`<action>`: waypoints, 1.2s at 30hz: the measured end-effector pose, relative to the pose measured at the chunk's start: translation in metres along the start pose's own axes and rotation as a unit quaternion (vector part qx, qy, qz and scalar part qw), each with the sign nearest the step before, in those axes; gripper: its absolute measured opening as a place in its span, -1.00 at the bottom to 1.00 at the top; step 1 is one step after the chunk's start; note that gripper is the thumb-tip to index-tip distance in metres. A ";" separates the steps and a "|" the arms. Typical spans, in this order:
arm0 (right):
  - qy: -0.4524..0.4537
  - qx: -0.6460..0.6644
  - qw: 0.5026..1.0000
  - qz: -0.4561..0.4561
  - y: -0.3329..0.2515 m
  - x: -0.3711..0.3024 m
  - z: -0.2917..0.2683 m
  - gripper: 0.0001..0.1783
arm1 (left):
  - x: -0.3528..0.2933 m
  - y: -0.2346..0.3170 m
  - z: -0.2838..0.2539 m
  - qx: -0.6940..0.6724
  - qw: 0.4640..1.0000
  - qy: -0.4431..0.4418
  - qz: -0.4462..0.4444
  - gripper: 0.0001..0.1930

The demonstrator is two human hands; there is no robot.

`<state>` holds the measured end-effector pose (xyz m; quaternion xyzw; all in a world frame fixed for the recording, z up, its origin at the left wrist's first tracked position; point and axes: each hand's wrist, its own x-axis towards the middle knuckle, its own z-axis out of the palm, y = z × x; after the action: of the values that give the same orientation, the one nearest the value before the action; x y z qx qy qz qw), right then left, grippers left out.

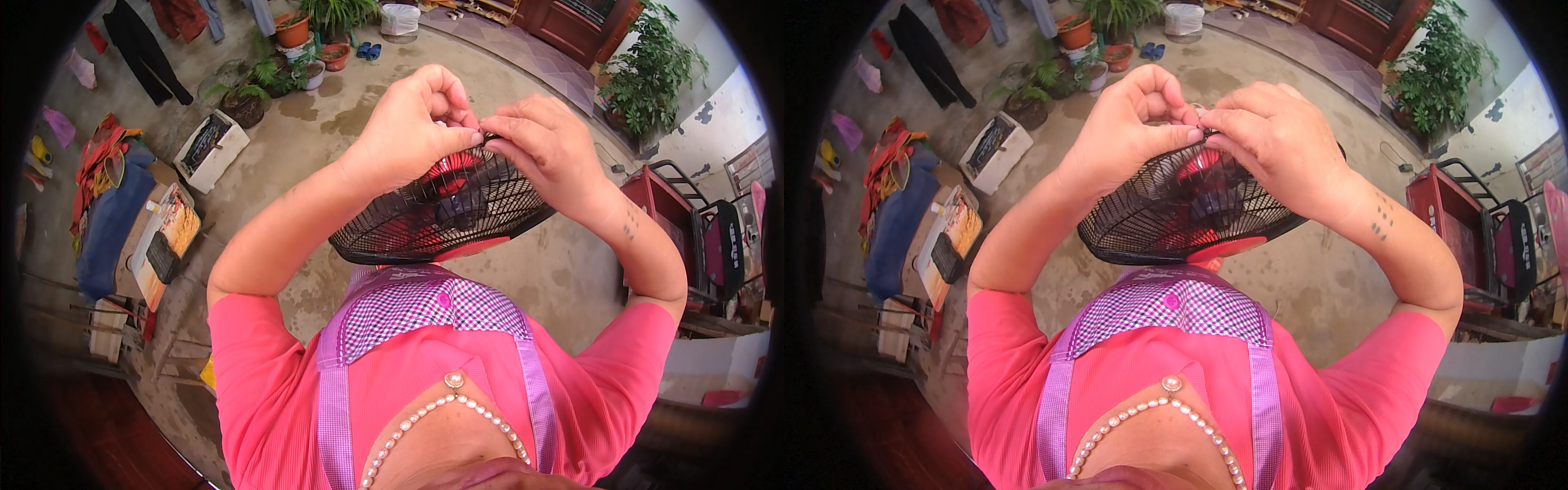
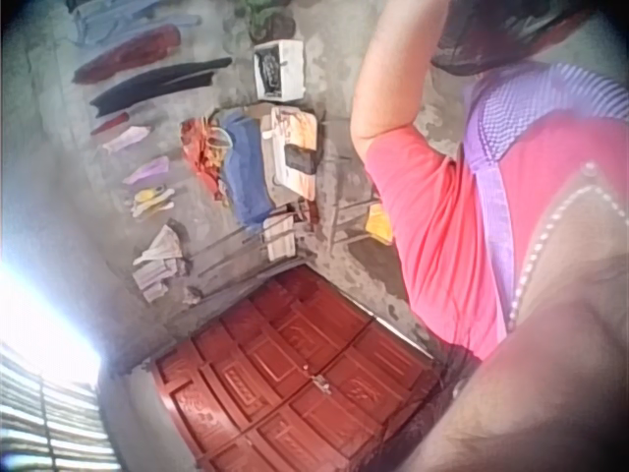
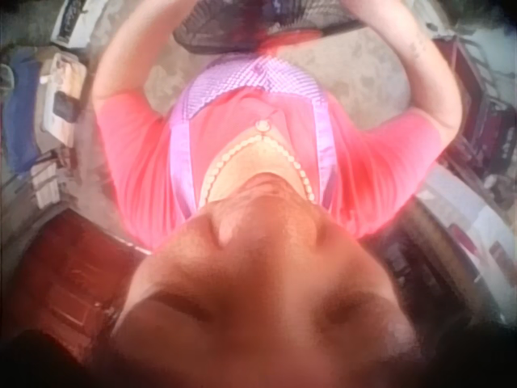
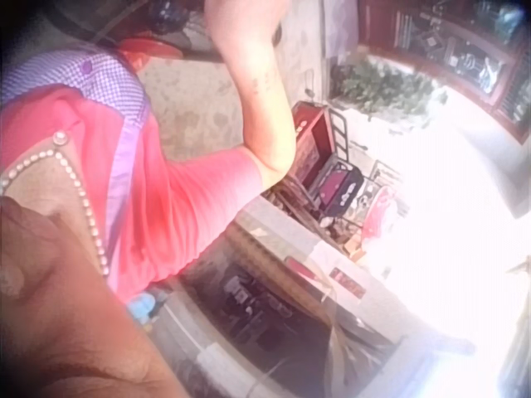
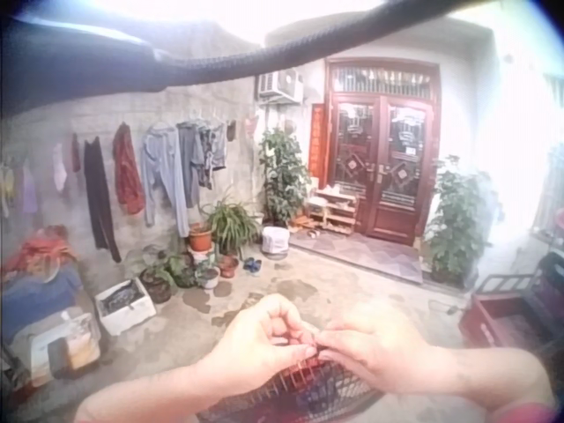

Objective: The person repairs a small red electric fan by hand. They first manipulate the black wire mesh cage, appearing to secure or adjust it around the fan blades. Then, they handle the white power cord, twisting and tying the wires together to secure the connection.

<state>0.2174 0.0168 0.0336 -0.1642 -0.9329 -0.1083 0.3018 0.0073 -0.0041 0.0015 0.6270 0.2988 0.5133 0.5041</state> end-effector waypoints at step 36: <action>0.037 -0.144 0.982 -0.118 0.006 0.000 0.004 -0.77 | 0.005 0.003 0.008 0.285 0.952 -0.008 0.116 -0.84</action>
<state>0.2174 0.0235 0.0313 -0.0902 -0.9087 -0.2819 0.2943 0.0157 -0.0036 0.0065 0.7788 0.3542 0.4566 0.2440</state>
